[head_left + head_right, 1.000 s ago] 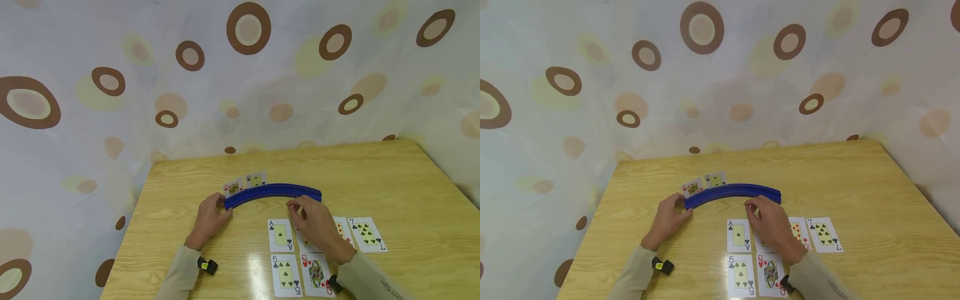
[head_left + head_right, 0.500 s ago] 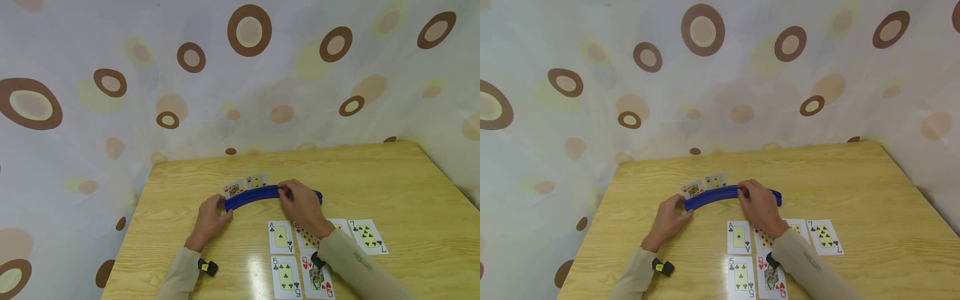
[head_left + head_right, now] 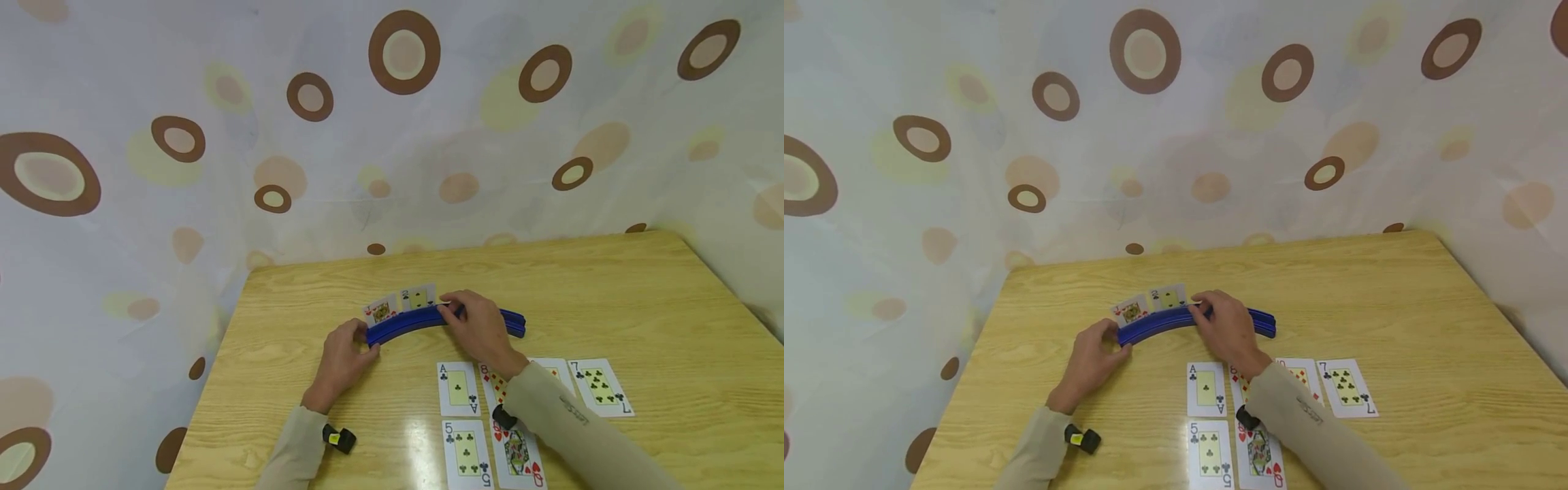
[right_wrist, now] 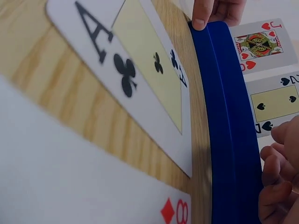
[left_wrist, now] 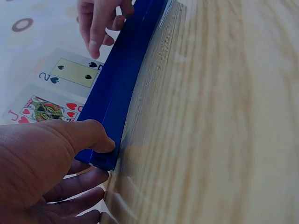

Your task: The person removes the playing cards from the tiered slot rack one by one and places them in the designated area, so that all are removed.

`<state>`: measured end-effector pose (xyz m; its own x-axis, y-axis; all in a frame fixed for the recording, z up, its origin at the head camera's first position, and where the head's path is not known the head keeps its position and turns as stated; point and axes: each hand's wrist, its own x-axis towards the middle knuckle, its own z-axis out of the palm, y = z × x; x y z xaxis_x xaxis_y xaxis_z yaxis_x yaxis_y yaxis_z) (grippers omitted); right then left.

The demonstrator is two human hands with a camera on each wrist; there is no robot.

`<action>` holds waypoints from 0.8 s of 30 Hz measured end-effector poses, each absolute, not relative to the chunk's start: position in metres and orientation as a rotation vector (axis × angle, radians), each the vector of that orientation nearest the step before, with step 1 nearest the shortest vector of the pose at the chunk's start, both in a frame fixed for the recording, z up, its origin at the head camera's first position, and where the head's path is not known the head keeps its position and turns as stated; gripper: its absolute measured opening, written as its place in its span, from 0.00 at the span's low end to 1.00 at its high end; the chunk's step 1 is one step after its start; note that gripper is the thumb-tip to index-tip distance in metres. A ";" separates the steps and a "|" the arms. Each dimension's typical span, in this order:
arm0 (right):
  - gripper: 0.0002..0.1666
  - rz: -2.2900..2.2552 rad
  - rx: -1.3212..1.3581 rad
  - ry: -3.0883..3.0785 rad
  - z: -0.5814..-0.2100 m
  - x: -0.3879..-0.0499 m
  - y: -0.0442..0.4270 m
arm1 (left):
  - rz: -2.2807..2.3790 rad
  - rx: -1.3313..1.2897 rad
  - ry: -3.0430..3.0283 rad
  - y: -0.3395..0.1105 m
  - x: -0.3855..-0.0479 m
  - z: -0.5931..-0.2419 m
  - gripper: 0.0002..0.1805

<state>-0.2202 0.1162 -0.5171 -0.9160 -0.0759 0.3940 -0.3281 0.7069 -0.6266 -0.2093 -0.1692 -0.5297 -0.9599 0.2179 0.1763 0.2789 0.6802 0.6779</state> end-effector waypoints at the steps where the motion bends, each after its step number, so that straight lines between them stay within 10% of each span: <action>1: 0.13 1.040 0.318 -2.572 -0.518 -0.221 0.115 | -1.154 -0.415 -2.805 -0.169 -0.209 -0.530 0.18; 24: 0.04 1.138 0.326 -2.532 -0.514 -0.225 0.106 | -1.133 -0.444 -2.785 -0.170 -0.210 -0.532 0.15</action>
